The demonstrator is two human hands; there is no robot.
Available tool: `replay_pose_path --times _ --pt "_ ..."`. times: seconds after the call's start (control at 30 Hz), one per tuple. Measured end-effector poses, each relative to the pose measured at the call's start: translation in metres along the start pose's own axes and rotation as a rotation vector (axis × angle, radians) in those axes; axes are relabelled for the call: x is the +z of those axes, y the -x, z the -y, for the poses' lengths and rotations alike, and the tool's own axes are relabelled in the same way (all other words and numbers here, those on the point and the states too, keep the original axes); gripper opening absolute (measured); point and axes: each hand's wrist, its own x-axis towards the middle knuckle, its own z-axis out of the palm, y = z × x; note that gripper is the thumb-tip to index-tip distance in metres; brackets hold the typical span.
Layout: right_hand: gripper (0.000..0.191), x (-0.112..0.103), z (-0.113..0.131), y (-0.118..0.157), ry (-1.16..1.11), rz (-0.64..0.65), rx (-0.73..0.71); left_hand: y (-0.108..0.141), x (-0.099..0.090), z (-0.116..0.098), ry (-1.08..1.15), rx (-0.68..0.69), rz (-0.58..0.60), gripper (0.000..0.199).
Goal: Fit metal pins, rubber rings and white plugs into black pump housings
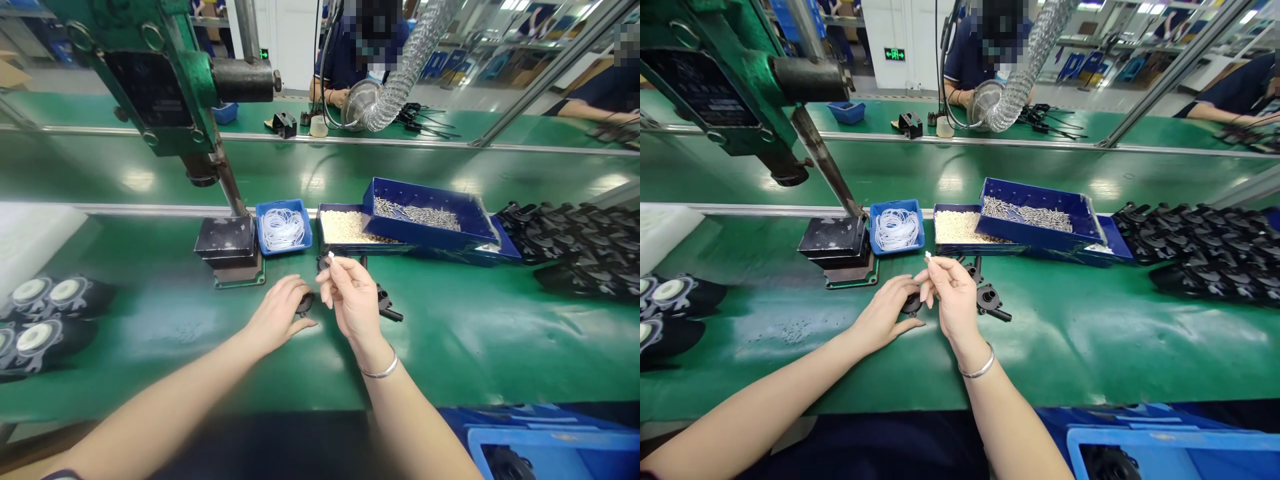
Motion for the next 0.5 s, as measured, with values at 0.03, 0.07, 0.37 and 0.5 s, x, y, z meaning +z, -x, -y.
replay_pose_path --times 0.03,0.07,0.37,0.5 --pt "0.017 0.0 0.0 0.0 0.004 0.004 0.008 0.0 -0.002 0.002 -0.006 -0.007 0.003 0.062" --pt "0.017 0.0 0.0 0.0 0.007 0.01 0.017 0.001 -0.005 0.003 -0.005 -0.02 0.012 0.066" --pt "0.015 0.0 0.001 0.003 0.089 0.072 0.075 0.0 -0.018 -0.01 1.084 -0.486 -0.227 0.047" --pt "0.017 0.0 -0.002 0.008 0.207 0.16 0.098 -0.003 -0.032 -0.018 1.73 -0.745 -0.246 0.044"
